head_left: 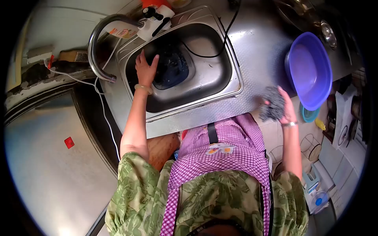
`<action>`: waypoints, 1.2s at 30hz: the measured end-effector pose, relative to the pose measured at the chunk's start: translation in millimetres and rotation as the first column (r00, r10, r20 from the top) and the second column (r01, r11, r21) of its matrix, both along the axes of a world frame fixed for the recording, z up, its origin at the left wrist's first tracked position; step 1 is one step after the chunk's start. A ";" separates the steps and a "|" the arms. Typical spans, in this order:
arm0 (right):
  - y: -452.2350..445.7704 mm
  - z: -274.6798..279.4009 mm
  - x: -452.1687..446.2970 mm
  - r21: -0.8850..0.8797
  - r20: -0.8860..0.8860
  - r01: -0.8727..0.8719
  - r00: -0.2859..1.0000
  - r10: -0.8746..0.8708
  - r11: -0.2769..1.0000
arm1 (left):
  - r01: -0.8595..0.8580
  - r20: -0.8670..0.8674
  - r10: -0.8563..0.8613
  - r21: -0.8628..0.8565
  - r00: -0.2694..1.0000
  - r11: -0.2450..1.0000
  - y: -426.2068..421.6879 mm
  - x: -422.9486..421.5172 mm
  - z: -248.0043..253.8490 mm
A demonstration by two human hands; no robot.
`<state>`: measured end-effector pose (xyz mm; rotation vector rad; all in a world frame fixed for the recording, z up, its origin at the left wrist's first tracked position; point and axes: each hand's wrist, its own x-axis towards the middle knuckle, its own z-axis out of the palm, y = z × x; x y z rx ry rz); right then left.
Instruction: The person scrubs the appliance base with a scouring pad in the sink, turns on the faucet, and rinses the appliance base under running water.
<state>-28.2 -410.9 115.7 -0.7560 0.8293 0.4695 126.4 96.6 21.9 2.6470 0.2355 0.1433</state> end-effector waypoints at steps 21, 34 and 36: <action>303.0 -117.0 139.7 -0.870 0.491 0.061 0.197 0.849 0.489 | -0.627 -0.052 0.650 -0.333 0.758 0.705 -5.1 -74.4 -46.4; 307.9 -141.3 161.3 -0.902 0.424 0.054 0.301 0.854 0.429 | -0.578 0.088 0.624 -0.297 0.776 0.760 -22.4 -77.1 -45.1; 338.8 -154.3 219.1 -0.907 0.420 0.009 0.107 0.901 0.421 | -0.539 0.113 0.589 -0.293 0.800 0.789 -17.2 -79.0 -46.8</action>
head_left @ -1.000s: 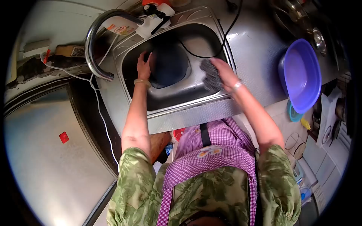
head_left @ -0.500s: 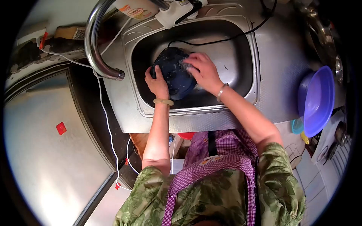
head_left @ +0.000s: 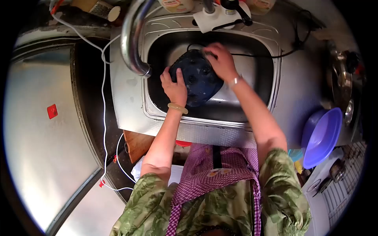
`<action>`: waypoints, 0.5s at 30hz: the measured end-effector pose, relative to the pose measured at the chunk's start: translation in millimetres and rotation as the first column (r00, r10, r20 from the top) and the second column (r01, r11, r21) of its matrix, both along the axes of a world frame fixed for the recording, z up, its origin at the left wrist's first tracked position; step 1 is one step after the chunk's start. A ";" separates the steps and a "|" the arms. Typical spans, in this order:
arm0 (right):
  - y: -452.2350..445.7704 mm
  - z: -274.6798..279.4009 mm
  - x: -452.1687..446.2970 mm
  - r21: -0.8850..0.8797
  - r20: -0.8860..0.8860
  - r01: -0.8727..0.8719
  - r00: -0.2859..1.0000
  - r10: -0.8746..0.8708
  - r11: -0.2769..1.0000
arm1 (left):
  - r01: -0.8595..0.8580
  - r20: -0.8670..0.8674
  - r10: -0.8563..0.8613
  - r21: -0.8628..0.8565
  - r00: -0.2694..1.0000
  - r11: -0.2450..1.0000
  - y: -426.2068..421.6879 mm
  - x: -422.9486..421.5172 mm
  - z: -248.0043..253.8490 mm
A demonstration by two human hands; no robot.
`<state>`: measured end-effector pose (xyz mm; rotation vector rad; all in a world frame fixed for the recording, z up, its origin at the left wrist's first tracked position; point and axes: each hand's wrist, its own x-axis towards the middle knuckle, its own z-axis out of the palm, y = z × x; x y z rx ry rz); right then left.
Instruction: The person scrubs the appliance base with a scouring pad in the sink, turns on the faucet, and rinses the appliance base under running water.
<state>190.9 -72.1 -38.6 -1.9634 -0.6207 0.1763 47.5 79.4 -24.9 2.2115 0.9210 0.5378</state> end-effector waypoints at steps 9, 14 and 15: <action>43.6 12.6 54.9 -0.086 0.220 -0.563 0.794 0.567 0.822 | 0.024 0.026 -0.024 -0.009 0.999 1.000 11.7 1.4 -5.0; 19.0 23.9 41.7 -0.142 0.091 -0.486 0.861 0.501 0.862 | 0.020 0.008 -0.020 0.042 1.000 0.999 0.3 6.1 1.5; 37.2 29.2 44.0 -0.226 0.200 -0.495 0.819 0.537 0.839 | 0.028 -0.007 -0.028 0.055 1.000 0.998 -2.2 6.3 3.1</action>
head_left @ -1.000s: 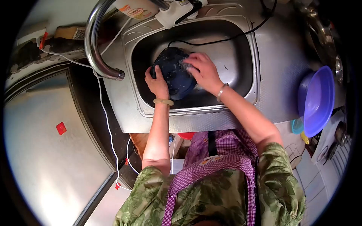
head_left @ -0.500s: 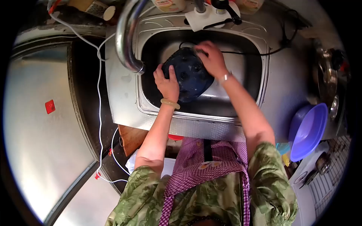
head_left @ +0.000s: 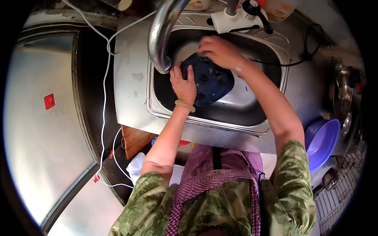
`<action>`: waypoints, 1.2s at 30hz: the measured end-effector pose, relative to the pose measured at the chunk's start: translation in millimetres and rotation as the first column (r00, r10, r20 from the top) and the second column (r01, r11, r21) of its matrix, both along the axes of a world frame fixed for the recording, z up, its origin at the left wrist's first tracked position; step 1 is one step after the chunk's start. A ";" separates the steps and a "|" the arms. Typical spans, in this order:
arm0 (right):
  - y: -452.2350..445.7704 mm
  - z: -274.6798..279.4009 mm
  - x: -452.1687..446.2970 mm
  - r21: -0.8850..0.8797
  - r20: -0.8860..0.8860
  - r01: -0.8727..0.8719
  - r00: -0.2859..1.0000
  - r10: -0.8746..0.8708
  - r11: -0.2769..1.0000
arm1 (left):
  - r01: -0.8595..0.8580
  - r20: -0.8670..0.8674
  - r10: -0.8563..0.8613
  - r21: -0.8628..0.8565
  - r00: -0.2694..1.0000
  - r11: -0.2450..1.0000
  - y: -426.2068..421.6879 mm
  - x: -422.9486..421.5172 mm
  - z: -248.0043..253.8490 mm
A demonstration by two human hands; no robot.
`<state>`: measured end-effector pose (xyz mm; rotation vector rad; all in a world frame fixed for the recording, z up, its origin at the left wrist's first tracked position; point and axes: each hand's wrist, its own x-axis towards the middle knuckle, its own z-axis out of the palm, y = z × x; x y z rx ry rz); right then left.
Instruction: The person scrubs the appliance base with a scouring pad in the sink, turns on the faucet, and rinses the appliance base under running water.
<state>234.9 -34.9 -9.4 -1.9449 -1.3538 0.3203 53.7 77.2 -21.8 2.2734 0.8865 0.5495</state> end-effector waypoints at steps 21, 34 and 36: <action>-74.5 -28.2 -48.0 0.013 -0.203 0.680 0.719 -0.664 0.733 | -0.322 -0.060 0.317 -0.249 0.946 0.913 -43.7 5.4 -4.7; -62.1 -9.8 -48.1 0.032 -0.159 0.654 0.750 -0.642 0.756 | 0.066 0.064 -0.065 -0.018 0.996 0.998 -16.7 3.7 0.1; -79.7 5.2 -88.3 0.203 -0.142 0.600 0.800 -0.583 0.774 | 0.044 0.071 -0.039 -0.064 0.997 0.997 -14.0 0.1 -2.8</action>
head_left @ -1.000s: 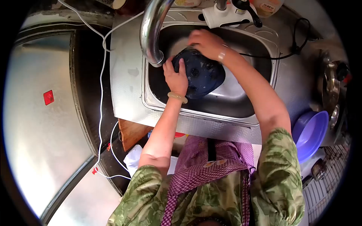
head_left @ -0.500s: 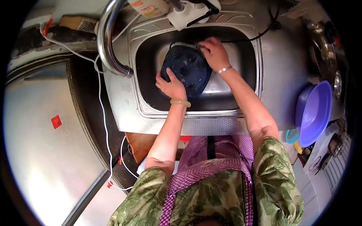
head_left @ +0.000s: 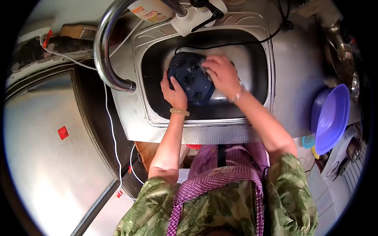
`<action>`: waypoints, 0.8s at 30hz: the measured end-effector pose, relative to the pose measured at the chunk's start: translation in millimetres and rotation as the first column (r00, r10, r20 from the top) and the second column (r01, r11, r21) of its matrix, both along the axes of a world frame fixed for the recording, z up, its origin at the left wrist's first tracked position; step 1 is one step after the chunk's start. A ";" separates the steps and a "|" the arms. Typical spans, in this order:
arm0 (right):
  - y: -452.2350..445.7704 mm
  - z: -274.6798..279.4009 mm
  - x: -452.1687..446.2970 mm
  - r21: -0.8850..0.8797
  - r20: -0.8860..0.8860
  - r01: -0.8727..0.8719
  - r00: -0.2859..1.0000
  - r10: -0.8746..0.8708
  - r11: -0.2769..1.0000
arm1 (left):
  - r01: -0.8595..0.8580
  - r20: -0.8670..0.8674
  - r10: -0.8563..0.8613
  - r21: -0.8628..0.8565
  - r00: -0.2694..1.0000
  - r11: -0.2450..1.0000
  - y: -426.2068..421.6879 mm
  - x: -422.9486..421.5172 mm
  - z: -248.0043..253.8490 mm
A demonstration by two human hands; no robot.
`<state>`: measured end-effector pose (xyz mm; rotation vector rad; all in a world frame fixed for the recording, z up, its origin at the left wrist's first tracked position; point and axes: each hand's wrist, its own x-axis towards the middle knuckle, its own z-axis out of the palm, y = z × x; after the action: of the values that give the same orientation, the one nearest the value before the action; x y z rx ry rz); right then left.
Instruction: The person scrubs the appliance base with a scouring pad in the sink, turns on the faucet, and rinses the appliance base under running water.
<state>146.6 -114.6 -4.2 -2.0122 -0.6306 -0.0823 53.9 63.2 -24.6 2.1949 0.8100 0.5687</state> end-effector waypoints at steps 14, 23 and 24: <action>-13.3 29.0 3.2 0.100 -0.146 -0.022 0.989 0.036 0.995 | -0.026 -0.028 0.026 0.021 0.999 0.999 -5.5 -8.9 -3.1; -10.1 23.7 0.6 0.072 -0.190 0.129 0.975 -0.113 0.989 | -0.036 -0.029 0.037 0.034 0.999 0.999 -8.6 -3.9 -3.9; -6.4 23.4 -2.8 0.020 -0.196 0.121 0.974 -0.115 0.992 | -0.034 -0.034 0.035 0.025 0.999 0.999 -8.7 -2.5 -2.6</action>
<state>143.8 -121.0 19.1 -1.9957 -0.3834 0.0331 51.3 54.5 -27.2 2.2220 0.8646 0.5621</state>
